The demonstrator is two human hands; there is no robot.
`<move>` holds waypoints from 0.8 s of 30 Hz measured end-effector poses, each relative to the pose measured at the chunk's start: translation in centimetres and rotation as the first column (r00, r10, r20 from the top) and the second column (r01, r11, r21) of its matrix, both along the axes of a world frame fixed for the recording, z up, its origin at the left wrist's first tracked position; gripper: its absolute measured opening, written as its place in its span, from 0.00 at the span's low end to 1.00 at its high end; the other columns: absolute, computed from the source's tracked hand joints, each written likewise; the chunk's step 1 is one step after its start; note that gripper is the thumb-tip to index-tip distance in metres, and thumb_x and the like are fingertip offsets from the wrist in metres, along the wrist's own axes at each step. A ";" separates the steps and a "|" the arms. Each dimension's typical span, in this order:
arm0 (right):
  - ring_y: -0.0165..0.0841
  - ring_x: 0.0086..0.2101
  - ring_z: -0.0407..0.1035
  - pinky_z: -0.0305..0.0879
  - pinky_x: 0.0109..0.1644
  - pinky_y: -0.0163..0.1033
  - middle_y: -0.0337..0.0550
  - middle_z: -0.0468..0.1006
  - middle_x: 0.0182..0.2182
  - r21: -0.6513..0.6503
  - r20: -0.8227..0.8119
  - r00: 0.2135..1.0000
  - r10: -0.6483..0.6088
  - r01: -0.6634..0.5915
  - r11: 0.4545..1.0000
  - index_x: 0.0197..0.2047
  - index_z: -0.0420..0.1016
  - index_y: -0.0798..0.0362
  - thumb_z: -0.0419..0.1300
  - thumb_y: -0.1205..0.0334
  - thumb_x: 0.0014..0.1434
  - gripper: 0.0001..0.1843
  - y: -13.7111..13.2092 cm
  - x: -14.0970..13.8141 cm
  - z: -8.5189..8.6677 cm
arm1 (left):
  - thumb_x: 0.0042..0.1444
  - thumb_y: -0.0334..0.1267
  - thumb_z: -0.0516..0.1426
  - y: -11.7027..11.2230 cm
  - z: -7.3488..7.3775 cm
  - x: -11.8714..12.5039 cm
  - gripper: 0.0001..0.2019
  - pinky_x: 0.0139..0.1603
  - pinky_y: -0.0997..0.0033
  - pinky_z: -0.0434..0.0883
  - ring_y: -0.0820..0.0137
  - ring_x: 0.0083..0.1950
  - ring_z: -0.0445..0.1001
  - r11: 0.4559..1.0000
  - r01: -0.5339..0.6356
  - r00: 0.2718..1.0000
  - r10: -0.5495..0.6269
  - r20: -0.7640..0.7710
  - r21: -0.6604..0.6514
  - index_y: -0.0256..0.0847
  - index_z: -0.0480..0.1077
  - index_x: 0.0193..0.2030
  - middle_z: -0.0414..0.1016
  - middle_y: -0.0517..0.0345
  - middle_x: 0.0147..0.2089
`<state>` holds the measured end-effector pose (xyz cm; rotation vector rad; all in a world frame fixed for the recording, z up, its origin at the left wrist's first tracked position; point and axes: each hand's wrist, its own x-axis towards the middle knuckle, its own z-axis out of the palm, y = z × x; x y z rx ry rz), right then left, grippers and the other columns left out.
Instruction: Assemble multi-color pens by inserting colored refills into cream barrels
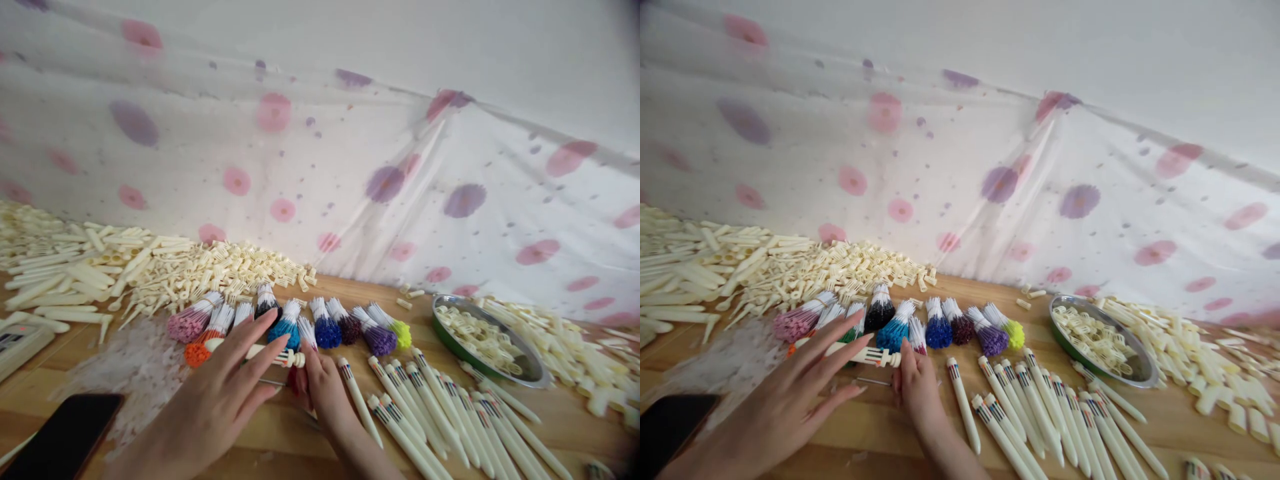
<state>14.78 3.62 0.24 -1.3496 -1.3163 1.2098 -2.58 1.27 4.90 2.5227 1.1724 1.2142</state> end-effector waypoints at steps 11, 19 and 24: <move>0.27 0.14 0.51 0.47 0.17 0.33 0.34 0.54 0.10 0.111 0.032 0.998 -0.055 0.051 0.992 0.13 0.52 0.49 0.37 0.36 0.59 0.33 -1.5 -0.8 0.7 | 0.44 0.48 0.66 0.7 -0.7 3.1 0.16 0.49 0.65 0.72 0.67 0.42 0.75 0.711 0.492 0.148 0.501 0.853 -0.503 0.44 0.69 0.36 0.75 0.66 0.32; 0.25 0.16 0.53 0.48 0.20 0.32 0.35 0.58 0.13 0.386 0.216 0.972 -0.098 0.008 0.922 0.17 0.53 0.51 0.37 0.48 0.66 0.29 -2.6 -0.3 0.6 | 0.51 0.41 0.63 -0.4 -1.0 4.3 0.12 0.37 0.78 0.71 0.78 0.28 0.66 0.766 0.540 0.067 0.372 0.926 -0.348 0.42 0.64 0.26 0.66 0.69 0.22; 0.28 0.20 0.59 0.53 0.25 0.32 0.38 0.63 0.17 0.480 0.198 0.976 -0.091 -0.016 0.877 0.19 0.58 0.52 0.37 0.47 0.66 0.28 -3.4 -0.6 0.9 | 0.49 0.41 0.65 -0.8 -0.8 4.6 0.12 0.40 0.79 0.72 0.77 0.30 0.69 0.743 0.567 0.033 0.410 0.911 -0.355 0.42 0.66 0.26 0.68 0.68 0.22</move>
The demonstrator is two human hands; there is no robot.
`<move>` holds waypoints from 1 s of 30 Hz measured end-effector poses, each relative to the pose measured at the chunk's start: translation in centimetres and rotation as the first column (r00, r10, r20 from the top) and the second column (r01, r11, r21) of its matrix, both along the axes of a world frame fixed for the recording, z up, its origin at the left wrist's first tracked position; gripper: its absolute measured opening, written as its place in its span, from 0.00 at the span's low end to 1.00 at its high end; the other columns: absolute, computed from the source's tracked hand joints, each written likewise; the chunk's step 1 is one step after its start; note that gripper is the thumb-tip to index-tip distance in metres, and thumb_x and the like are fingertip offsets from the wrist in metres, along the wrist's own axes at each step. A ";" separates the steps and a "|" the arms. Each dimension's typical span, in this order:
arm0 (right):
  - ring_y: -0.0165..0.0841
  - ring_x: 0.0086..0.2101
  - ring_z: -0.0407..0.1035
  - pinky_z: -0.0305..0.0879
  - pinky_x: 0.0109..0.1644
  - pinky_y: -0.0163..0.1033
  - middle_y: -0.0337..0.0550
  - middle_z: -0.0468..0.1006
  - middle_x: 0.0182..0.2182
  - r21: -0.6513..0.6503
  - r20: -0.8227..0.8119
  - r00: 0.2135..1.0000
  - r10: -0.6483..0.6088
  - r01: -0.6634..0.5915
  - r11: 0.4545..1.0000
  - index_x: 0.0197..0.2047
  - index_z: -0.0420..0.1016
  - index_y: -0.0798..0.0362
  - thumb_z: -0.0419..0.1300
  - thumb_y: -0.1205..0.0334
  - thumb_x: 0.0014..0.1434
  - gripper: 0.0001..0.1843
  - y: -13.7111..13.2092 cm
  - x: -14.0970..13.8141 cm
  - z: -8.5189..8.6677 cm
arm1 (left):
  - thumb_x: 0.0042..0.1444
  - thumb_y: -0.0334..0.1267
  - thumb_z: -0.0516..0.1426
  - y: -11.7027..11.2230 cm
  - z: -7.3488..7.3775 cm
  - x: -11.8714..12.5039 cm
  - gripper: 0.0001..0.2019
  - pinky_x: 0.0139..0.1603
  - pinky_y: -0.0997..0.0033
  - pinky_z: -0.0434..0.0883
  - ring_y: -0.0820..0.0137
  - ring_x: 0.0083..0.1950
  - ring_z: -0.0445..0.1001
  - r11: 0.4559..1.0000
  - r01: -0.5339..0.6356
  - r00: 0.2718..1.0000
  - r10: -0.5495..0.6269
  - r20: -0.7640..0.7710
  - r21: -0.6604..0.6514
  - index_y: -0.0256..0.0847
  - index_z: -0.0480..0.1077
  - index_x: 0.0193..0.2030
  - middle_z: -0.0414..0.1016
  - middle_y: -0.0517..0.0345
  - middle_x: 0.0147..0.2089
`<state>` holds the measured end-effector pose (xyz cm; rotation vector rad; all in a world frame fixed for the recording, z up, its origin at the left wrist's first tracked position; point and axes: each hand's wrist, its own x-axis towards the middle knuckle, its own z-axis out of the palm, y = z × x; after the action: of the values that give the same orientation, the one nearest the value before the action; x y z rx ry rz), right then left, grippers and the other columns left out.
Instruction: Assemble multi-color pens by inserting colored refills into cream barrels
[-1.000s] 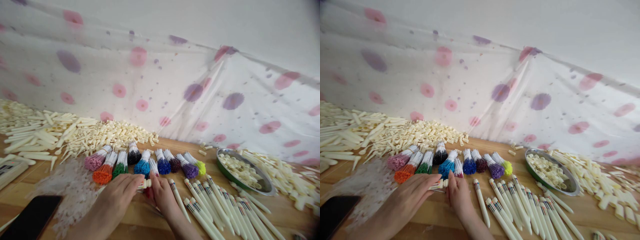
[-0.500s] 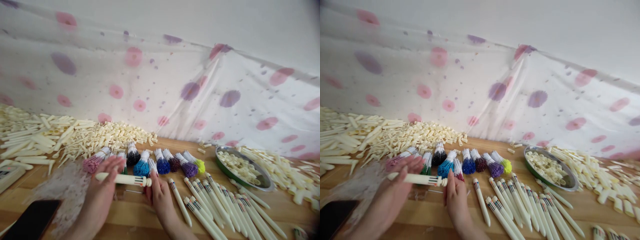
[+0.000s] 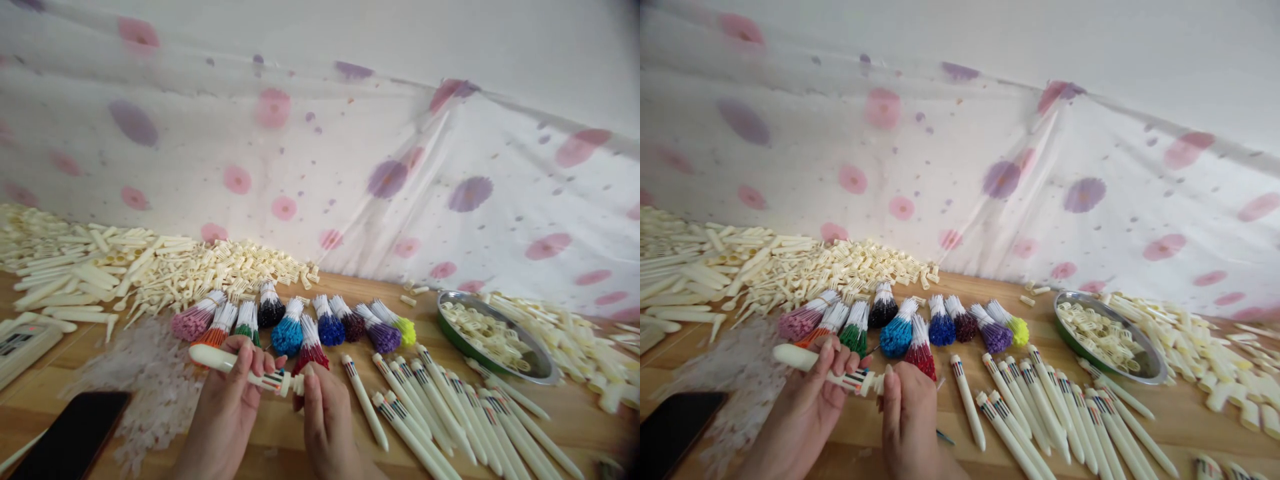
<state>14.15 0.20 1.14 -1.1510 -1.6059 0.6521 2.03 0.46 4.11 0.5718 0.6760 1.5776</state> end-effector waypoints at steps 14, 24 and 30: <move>0.25 0.17 0.52 0.47 0.22 0.31 0.35 0.59 0.14 0.030 0.158 0.987 0.000 -0.005 1.000 0.17 0.55 0.53 0.43 0.53 0.65 0.26 0.3 2.0 2.8 | 0.62 0.19 0.41 0.6 1.4 -0.7 0.22 0.35 0.69 0.79 0.71 0.31 0.80 0.950 0.018 0.956 0.075 0.284 -0.311 0.35 0.73 0.30 0.78 0.54 0.27; 0.29 0.19 0.69 0.53 0.21 0.30 0.39 0.77 0.19 -0.198 0.822 0.539 0.186 -0.036 0.980 0.23 0.71 0.54 0.47 0.63 0.65 0.21 0.6 3.1 -0.7 | 0.66 0.26 0.38 2.0 2.9 -3.6 0.24 0.34 0.66 0.80 0.70 0.30 0.81 0.956 -0.044 0.909 0.158 0.385 -0.289 0.33 0.73 0.29 0.79 0.52 0.26; 0.43 0.28 0.77 0.63 0.25 0.36 0.50 0.81 0.27 -0.244 0.884 0.428 0.191 0.073 0.967 0.29 0.77 0.55 0.53 0.64 0.62 0.14 -0.2 2.1 -3.8 | 0.68 0.33 0.38 2.1 2.8 -2.8 0.24 0.29 0.74 0.80 0.70 0.27 0.81 0.909 0.062 0.885 0.141 0.443 -0.412 0.31 0.71 0.31 0.79 0.46 0.26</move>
<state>16.20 -0.01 -2.67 -1.8307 -2.5455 0.2241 -0.72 2.60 6.88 -0.1457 0.6282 1.4723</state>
